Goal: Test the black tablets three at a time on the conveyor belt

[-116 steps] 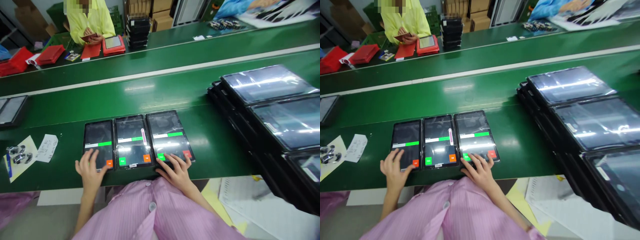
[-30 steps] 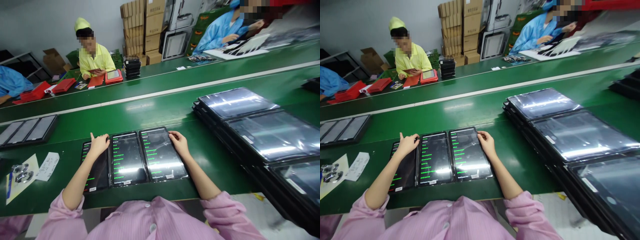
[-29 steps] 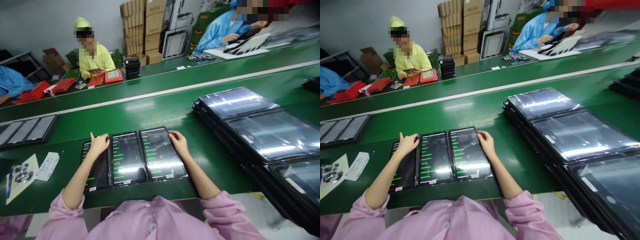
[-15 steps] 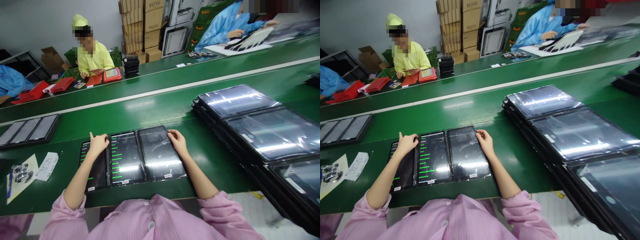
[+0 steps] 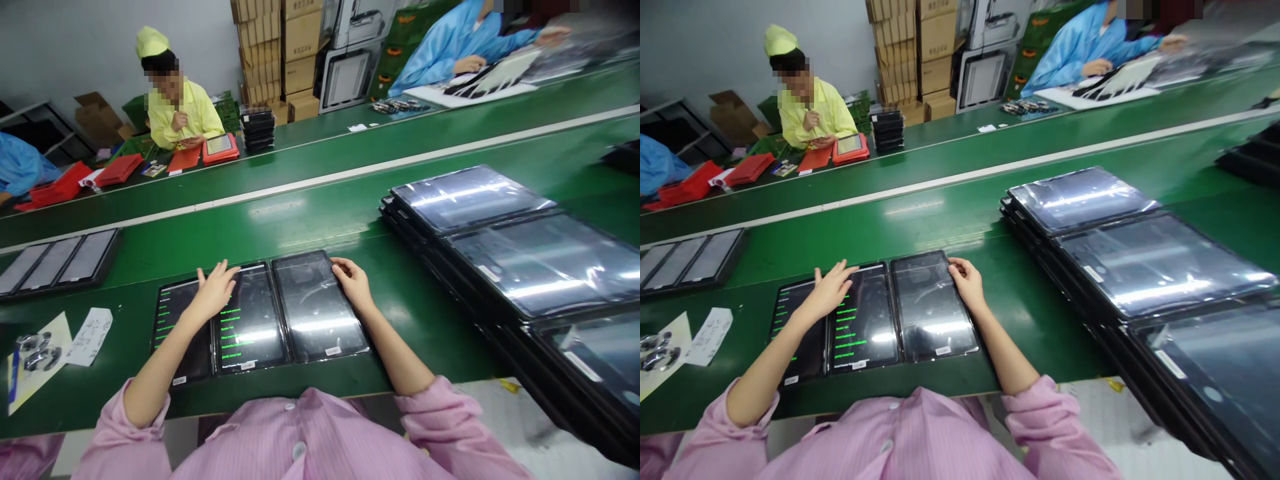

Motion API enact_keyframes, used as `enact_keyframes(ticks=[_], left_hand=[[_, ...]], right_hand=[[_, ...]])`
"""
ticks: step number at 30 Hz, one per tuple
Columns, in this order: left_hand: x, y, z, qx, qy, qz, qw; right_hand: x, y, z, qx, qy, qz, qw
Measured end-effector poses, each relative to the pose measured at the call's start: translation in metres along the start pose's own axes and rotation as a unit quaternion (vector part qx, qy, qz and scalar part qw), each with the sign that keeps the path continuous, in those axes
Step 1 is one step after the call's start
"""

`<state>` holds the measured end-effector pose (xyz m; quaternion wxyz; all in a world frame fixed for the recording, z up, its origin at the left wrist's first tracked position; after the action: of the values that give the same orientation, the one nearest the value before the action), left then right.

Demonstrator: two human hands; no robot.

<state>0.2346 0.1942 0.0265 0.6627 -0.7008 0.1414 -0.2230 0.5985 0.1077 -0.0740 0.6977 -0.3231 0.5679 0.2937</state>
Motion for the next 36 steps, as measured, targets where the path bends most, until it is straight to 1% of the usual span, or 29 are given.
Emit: enact_keyframes(ticks=[2, 4, 6, 9, 12, 17, 21, 23, 25, 27, 28, 30, 31, 33, 34, 35, 36], left_hand=[[0.027, 0.005, 0.009, -0.001, 0.051, -0.003, 0.999], [0.047, 0.008, 0.021, -0.002, 0.088, 0.003, 0.996], [0.062, 0.012, 0.033, -0.022, 0.116, 0.007, 0.993], [0.075, 0.017, 0.043, -0.073, 0.156, 0.006, 0.985], [0.082, 0.016, 0.045, -0.089, 0.179, 0.021, 0.979], [0.09, 0.009, 0.045, -0.075, 0.177, 0.051, 0.98], [0.094, 0.007, 0.047, -0.075, 0.174, 0.031, 0.981], [0.091, 0.007, 0.047, -0.085, 0.175, 0.016, 0.981], [0.086, 0.007, 0.043, -0.101, 0.169, -0.023, 0.98], [0.074, 0.003, 0.033, -0.107, 0.151, -0.067, 0.981], [0.065, -0.001, 0.026, -0.099, 0.136, -0.081, 0.982], [0.036, -0.012, 0.004, -0.053, 0.091, -0.092, 0.99], [0.016, -0.019, -0.01, -0.018, 0.062, -0.099, 0.993], [-0.038, -0.031, -0.045, 0.061, -0.021, -0.139, 0.988], [-0.07, -0.034, -0.067, 0.105, -0.076, -0.173, 0.976], [-0.105, -0.035, -0.092, 0.158, -0.135, -0.208, 0.956], [-0.141, -0.032, -0.12, 0.212, -0.204, -0.237, 0.926]], right_hand=[[0.0, 0.0, 0.0, -0.001, 0.001, -0.001, 1.0], [-0.001, 0.0, -0.001, -0.004, 0.001, -0.002, 1.0], [-0.001, 0.0, -0.001, -0.01, 0.0, -0.004, 1.0], [-0.002, 0.002, -0.001, -0.017, -0.004, -0.003, 1.0], [-0.001, 0.003, -0.001, -0.02, -0.002, 0.002, 1.0], [-0.001, 0.004, -0.002, -0.019, 0.006, 0.004, 1.0], [-0.002, 0.004, -0.002, -0.023, 0.012, 0.0, 1.0], [-0.003, 0.003, -0.002, -0.026, 0.013, -0.002, 1.0], [-0.005, 0.003, -0.002, -0.03, 0.013, -0.004, 0.999], [-0.006, 0.003, -0.003, -0.033, 0.013, -0.006, 0.999], [-0.006, 0.003, -0.003, -0.034, 0.013, -0.007, 0.999], [-0.006, 0.003, -0.003, -0.033, 0.012, -0.01, 0.999], [-0.006, 0.003, -0.003, -0.032, 0.012, -0.012, 0.999], [-0.006, 0.003, -0.003, -0.029, 0.01, -0.015, 0.999], [-0.007, 0.003, -0.003, -0.026, 0.008, -0.016, 0.999], [-0.008, 0.003, -0.003, -0.023, 0.006, -0.016, 1.0], [-0.009, 0.002, -0.003, -0.02, 0.003, -0.017, 1.0]])
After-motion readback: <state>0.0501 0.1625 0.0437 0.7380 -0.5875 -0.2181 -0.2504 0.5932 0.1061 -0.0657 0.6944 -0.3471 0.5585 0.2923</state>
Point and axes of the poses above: each hand's wrist, its own z-axis towards the middle knuckle, its own y-axis out of the palm, x = y × z, the point moved 8 cm from there along z, towards the middle knuckle, and after that the axes turned 6 degrees about x, right-handed, at the moved point
